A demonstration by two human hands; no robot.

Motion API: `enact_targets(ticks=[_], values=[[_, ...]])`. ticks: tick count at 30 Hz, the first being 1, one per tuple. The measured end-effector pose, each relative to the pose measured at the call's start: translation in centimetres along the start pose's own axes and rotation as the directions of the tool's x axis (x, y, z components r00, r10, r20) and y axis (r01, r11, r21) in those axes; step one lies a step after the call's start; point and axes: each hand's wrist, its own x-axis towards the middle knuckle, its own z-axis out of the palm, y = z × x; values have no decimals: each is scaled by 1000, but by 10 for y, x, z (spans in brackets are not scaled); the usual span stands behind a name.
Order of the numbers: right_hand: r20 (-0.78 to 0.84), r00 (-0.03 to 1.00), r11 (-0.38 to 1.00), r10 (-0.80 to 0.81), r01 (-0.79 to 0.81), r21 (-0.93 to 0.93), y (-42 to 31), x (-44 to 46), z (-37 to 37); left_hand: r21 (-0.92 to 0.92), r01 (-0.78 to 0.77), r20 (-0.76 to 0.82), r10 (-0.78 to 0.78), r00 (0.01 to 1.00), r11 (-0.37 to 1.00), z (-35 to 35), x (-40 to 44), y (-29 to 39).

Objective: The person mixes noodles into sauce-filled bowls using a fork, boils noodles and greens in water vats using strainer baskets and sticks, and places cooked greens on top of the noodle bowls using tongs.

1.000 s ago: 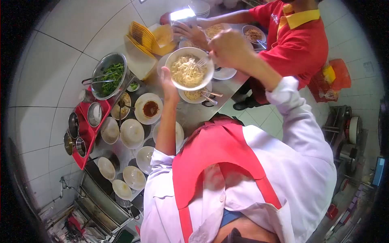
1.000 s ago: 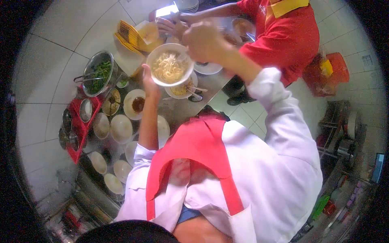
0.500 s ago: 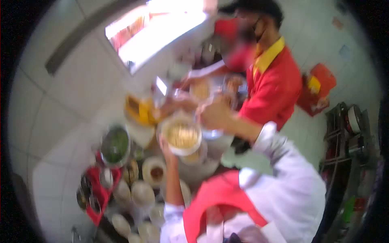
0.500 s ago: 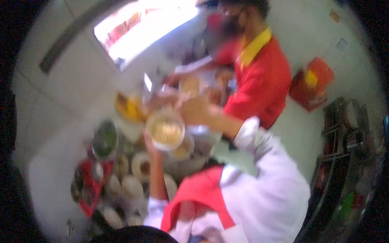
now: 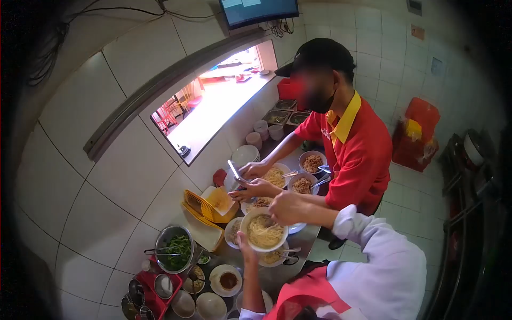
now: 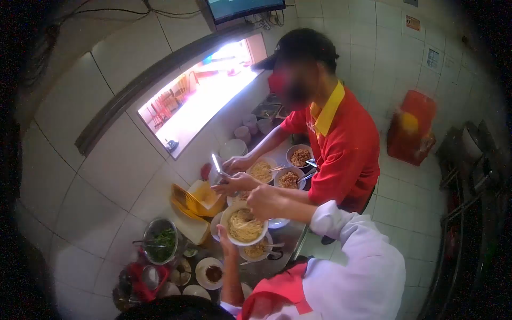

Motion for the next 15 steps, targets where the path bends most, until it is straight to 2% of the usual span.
enact_targets(ticks=[1,3,4,6,7,8,9,10,11,12,14,15], values=[[1,1000,1000,-1,1,-8,1,-4,10,-35,24,49,-22,999,999,10,-4,4],[-5,987,924,158,-146,354,8,-6,17,-51,-6,66,9,998,999,11,-3,3],[-2,989,926,147,-137,351,18,-5,14,-60,-23,74,27,997,998,11,-4,0],[-147,944,808,295,-165,565,24,-9,0,46,-111,73,107,992,993,2,4,-5],[-170,957,828,237,-107,550,31,-9,-7,123,-125,38,121,992,985,-9,9,-13],[-174,955,920,241,-167,356,32,-9,-12,2,-66,60,66,996,998,-29,23,-30],[-119,939,841,323,-228,490,29,-9,-17,110,-143,53,138,989,984,-85,57,-75],[-38,890,765,455,-369,527,27,-7,-19,99,-144,110,133,985,985,-52,36,-46],[23,889,694,458,-374,615,14,-1,-49,88,-144,167,128,978,986,-15,13,-14],[-48,918,716,393,-272,642,17,2,-57,13,49,19,-49,999,999,-10,11,-10],[-118,974,827,192,-96,554,46,11,-37,103,-31,-12,32,999,994,4,6,-5],[-106,974,819,201,-107,564,54,13,-37,109,-15,-20,17,1000,994,7,3,-4]])
